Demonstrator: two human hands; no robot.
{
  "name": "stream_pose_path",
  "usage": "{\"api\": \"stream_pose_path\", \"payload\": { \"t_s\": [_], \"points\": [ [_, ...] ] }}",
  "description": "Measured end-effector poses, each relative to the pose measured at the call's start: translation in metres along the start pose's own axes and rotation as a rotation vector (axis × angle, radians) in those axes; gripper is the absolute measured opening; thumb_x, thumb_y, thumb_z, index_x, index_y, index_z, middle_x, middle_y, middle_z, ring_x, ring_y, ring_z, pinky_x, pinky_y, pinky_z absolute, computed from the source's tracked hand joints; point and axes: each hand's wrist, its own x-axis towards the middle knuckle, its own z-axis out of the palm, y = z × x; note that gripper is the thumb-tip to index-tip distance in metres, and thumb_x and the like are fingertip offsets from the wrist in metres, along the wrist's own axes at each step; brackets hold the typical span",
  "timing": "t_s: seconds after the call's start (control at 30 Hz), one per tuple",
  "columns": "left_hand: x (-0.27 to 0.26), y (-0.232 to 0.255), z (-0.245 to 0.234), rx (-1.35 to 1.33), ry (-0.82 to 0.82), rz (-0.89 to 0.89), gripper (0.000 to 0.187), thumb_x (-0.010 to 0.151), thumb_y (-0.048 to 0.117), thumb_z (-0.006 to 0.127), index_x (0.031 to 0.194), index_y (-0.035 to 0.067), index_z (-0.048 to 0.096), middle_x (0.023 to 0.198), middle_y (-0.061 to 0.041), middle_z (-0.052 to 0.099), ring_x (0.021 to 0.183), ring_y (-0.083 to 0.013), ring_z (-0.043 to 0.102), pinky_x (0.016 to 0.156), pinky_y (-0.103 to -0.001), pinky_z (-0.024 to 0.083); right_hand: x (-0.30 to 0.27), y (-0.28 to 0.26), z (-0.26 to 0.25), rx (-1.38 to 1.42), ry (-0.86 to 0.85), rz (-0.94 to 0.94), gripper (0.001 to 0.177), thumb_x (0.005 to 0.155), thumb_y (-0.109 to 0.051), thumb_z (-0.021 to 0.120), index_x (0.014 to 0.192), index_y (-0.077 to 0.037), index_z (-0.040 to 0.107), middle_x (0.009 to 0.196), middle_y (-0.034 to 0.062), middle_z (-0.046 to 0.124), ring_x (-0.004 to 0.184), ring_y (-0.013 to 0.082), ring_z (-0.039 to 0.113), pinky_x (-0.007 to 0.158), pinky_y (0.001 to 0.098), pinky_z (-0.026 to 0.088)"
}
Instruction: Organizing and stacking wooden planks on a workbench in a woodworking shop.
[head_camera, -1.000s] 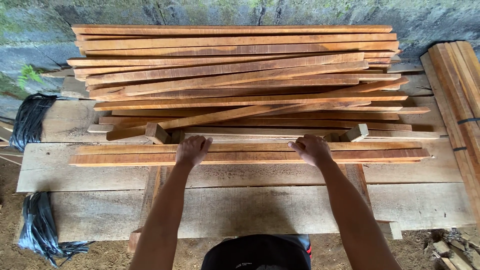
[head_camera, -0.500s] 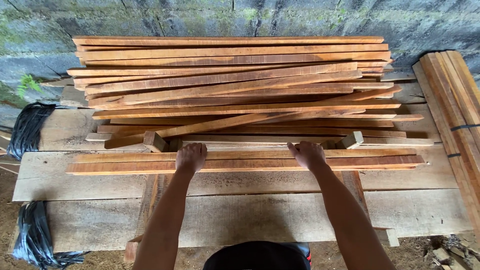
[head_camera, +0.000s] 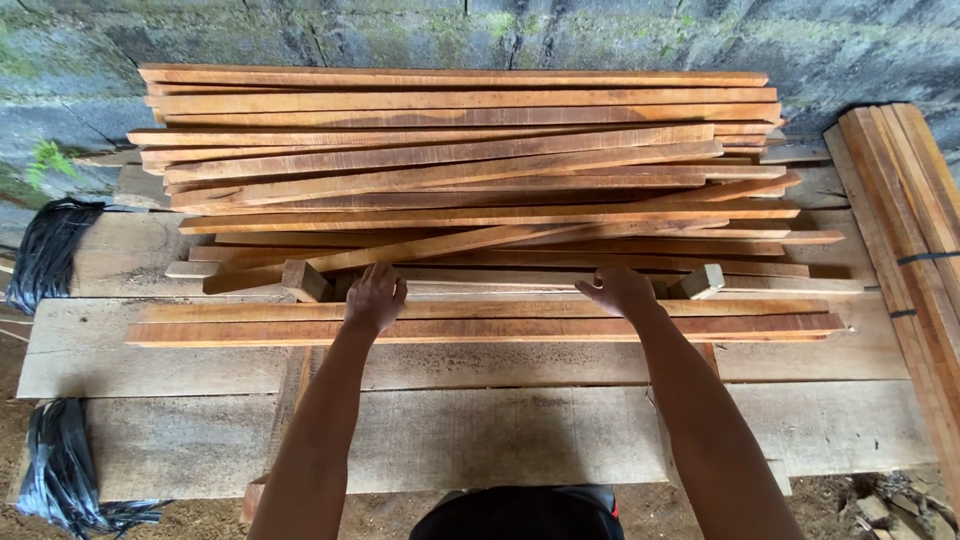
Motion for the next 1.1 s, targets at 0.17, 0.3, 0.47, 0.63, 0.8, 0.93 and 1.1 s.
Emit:
{"api": "stream_pose_path", "payload": {
  "t_s": [0.17, 0.3, 0.47, 0.63, 0.8, 0.93, 1.1],
  "points": [
    [0.024, -0.023, 0.002, 0.046, 0.057, 0.022, 0.018, 0.092, 0.032, 0.056, 0.089, 0.017, 0.067, 0.096, 0.0, 0.058, 0.096, -0.0238, 0.069, 0.071, -0.041, 0.061, 0.04, 0.019, 0.005, 0.002, 0.195, -0.005, 0.053, 0.094, -0.063, 0.05, 0.107, -0.018, 0.075, 0.107, 0.0096, 0.074, 0.11, 0.0343, 0.071, 0.093, 0.0517, 0.057],
    [0.051, -0.028, -0.014, 0.083, 0.058, -0.023, 0.015, 0.096, 0.026, 0.054, 0.093, 0.019, 0.067, 0.098, 0.0, 0.058, 0.097, -0.0215, 0.068, 0.073, -0.038, 0.061, 0.071, 0.027, -0.004, -0.094, 0.375, -0.075, 0.036, 0.096, -0.052, 0.054, 0.103, -0.022, 0.072, 0.102, 0.0023, 0.068, 0.108, 0.0267, 0.069, 0.089, 0.0465, 0.059],
    [0.087, -0.045, -0.003, 0.19, 0.063, 0.023, 0.015, 0.09, 0.032, 0.058, 0.099, 0.021, 0.062, 0.104, 0.002, 0.054, 0.104, -0.021, 0.063, 0.079, -0.039, 0.057, 0.113, 0.032, -0.025, -0.139, 0.769, -0.351, 0.024, 0.084, -0.035, 0.074, 0.103, -0.019, 0.072, 0.096, 0.002, 0.066, 0.101, 0.0242, 0.069, 0.084, 0.0399, 0.059],
    [0.117, -0.038, -0.027, 0.281, -0.036, -0.027, 0.037, 0.086, 0.036, 0.067, 0.118, 0.022, 0.054, 0.121, 0.0, 0.052, 0.12, -0.0201, 0.056, 0.092, -0.039, 0.053, 0.149, 0.024, -0.042, -0.157, 0.738, -0.381, 0.038, 0.081, -0.035, 0.075, 0.116, -0.021, 0.069, 0.107, 0.0009, 0.063, 0.111, 0.0242, 0.064, 0.091, 0.0405, 0.055],
    [0.149, -0.034, -0.038, 0.218, -0.151, -0.087, 0.054, 0.094, 0.033, 0.061, 0.141, 0.016, 0.041, 0.146, -0.009, 0.046, 0.142, -0.0236, 0.044, 0.112, -0.044, 0.042, 0.163, 0.0, -0.062, -0.177, 0.731, -0.404, 0.061, 0.079, -0.03, 0.076, 0.135, -0.011, 0.062, 0.128, 0.0116, 0.064, 0.132, 0.0299, 0.056, 0.111, 0.0432, 0.044],
    [0.151, -0.046, -0.013, 0.209, -0.09, -0.058, 0.067, 0.092, 0.037, 0.062, 0.151, 0.014, 0.04, 0.154, -0.009, 0.043, 0.145, -0.0233, 0.042, 0.117, -0.047, 0.037, 0.167, -0.023, -0.056, -0.151, 0.842, -0.441, 0.071, 0.076, -0.036, 0.081, 0.139, -0.012, 0.059, 0.135, 0.0122, 0.062, 0.134, 0.0294, 0.056, 0.115, 0.043, 0.042],
    [0.172, -0.036, -0.026, 0.247, 0.111, -0.006, 0.065, 0.098, 0.042, 0.056, 0.154, 0.011, 0.044, 0.154, -0.016, 0.045, 0.143, -0.0287, 0.047, 0.115, -0.046, 0.036, 0.166, -0.044, -0.072, -0.047, 0.905, -0.308, 0.072, 0.095, -0.052, 0.063, 0.152, -0.009, 0.049, 0.146, 0.015, 0.055, 0.119, 0.0349, 0.061, 0.096, 0.0486, 0.054]
  ]
}}
